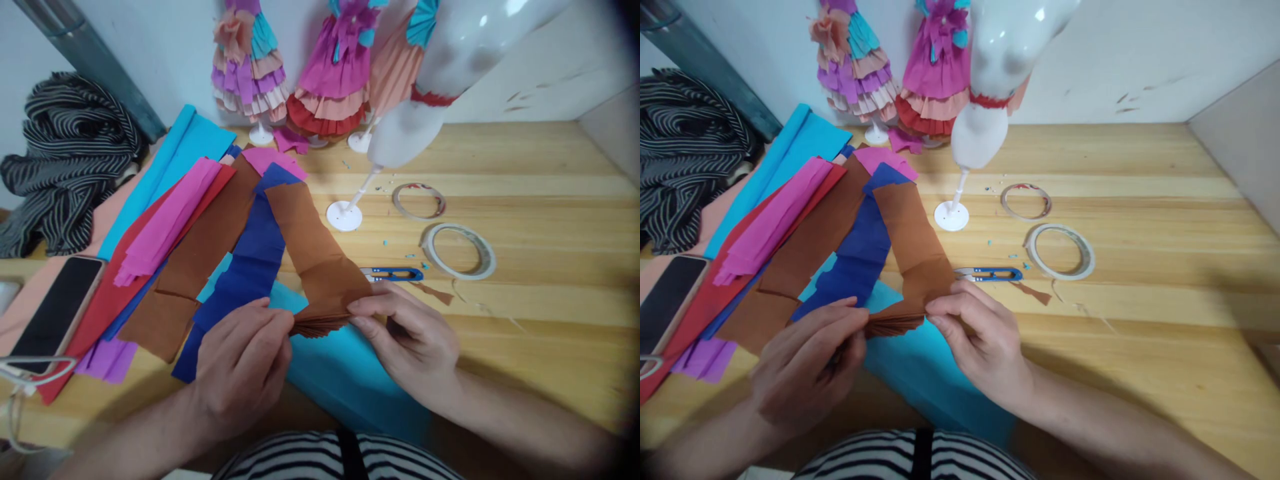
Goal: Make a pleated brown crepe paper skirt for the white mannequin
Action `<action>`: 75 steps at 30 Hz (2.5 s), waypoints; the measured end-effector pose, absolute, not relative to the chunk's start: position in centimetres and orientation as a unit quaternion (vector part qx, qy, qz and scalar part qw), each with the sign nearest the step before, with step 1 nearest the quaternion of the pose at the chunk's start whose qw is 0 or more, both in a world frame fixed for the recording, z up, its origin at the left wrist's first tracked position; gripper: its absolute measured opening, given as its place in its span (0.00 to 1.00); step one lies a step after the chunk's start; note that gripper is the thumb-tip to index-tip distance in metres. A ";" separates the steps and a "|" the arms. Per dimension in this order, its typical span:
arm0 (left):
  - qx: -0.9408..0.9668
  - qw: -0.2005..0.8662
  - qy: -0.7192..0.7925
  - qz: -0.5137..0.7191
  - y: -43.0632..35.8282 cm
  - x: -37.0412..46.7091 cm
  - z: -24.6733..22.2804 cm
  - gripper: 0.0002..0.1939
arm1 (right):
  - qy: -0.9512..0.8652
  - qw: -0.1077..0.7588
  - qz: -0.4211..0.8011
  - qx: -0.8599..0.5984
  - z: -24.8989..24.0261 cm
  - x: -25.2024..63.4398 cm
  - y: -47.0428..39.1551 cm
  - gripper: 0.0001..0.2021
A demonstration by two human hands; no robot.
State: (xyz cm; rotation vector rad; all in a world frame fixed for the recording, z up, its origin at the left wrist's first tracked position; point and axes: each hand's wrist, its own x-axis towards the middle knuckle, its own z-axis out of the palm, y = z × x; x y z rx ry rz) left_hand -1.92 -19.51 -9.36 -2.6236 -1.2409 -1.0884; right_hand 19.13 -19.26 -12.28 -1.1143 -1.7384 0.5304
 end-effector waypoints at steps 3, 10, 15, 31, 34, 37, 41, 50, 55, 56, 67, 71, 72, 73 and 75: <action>-0.853 0.021 -0.394 -0.341 -19.3 -1.9 -9.5 0.16 | -0.719 0.479 0.217 -0.455 -12.3 19.1 -19.3 0.08; -0.868 0.014 -0.390 -0.308 -19.2 -2.2 -9.7 0.21 | -0.730 0.480 0.216 -0.435 -12.2 19.2 -19.4 0.10; -0.851 0.005 -0.421 -0.314 -19.4 -2.1 -9.8 0.18 | -0.738 0.481 0.204 -0.428 -12.1 19.2 -19.5 0.10; -0.819 -0.125 -0.447 -0.337 -19.0 -1.8 -9.7 0.09 | -0.632 0.500 0.339 -0.484 -12.9 19.0 -19.1 0.06; -0.779 -0.232 -0.486 -0.320 -18.9 -1.8 -9.8 0.08 | -0.619 0.491 0.366 -0.493 -12.9 19.1 -19.2 0.06; -0.714 -0.342 -0.525 -0.312 -18.9 -1.6 -9.8 0.09 | -0.615 0.485 0.375 -0.495 -13.1 19.2 -19.4 0.06; -0.588 -0.514 -0.536 -0.319 -18.9 -1.2 -9.9 0.09 | -0.609 0.482 0.378 -0.504 -13.2 19.2 -19.3 0.06; -0.711 -0.350 -0.511 -0.333 -19.0 -1.4 -9.9 0.09 | -0.676 0.453 0.311 -0.491 -12.8 19.4 -19.0 0.11; -0.724 -0.326 -0.520 -0.315 -19.1 -1.6 -10.2 0.09 | -0.713 0.441 0.267 -0.475 -12.9 19.7 -19.0 0.14; -0.726 -0.325 -0.521 -0.309 -19.1 -1.6 -10.2 0.09 | -0.719 0.440 0.258 -0.472 -13.0 19.7 -19.0 0.14; -0.833 -0.044 -0.428 -0.347 -19.6 -1.7 -10.5 0.10 | -0.730 0.420 0.251 -0.478 -12.5 19.7 -19.0 0.08; -0.813 -0.101 -0.455 -0.349 -19.4 -1.5 -10.2 0.08 | -0.708 0.439 0.260 -0.489 -12.2 19.5 -19.1 0.07; -0.805 -0.126 -0.462 -0.350 -19.3 -1.4 -10.0 0.07 | -0.701 0.444 0.263 -0.492 -12.2 19.5 -19.1 0.07; -0.795 -0.149 -0.469 -0.355 -19.3 -1.4 -9.9 0.07 | -0.695 0.450 0.264 -0.495 -12.1 19.5 -19.1 0.07; -0.773 -0.200 -0.478 -0.367 -19.2 -1.3 -9.8 0.07 | -0.686 0.460 0.262 -0.500 -11.9 19.4 -19.2 0.07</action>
